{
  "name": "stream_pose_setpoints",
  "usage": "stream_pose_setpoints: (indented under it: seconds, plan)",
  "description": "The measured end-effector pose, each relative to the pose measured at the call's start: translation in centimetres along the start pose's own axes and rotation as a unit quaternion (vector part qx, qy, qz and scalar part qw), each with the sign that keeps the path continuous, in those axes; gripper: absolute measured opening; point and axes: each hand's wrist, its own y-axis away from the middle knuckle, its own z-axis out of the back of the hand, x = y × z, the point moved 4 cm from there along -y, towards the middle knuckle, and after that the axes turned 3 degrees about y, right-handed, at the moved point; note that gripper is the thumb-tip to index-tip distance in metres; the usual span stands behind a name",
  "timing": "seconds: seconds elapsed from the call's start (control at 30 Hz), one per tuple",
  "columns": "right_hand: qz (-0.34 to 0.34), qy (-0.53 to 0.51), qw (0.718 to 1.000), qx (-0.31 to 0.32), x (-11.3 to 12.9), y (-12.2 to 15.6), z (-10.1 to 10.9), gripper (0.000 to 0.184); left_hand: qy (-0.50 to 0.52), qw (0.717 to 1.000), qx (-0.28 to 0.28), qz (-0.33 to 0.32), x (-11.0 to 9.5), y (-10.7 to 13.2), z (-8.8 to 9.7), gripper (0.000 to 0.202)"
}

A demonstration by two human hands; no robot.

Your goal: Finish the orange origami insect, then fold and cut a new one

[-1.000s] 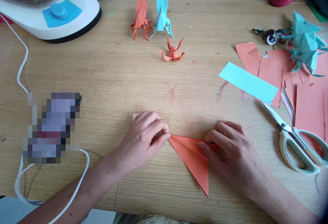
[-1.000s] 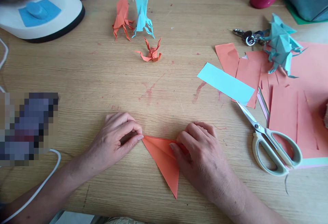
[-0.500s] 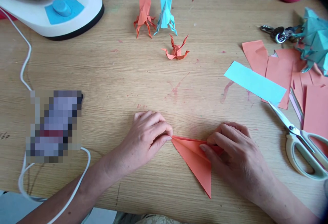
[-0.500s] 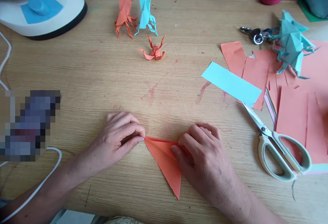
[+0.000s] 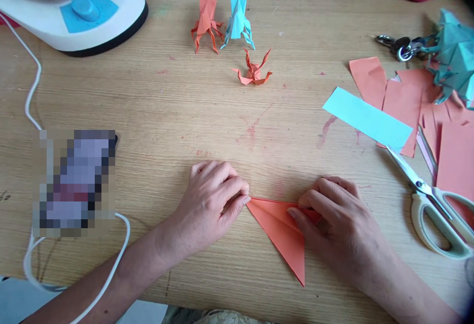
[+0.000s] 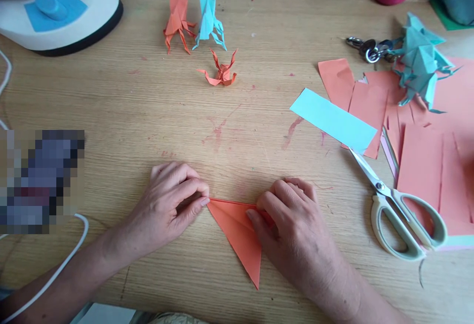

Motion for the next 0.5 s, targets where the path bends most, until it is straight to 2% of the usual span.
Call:
stream_pose_setpoints:
  seconds: [0.5]
  plan:
    - [-0.01,0.002,1.0,0.001,-0.15,0.11,-0.2,0.023,-0.049,0.999,-0.003,-0.004,-0.11,0.04,-0.29,0.01]
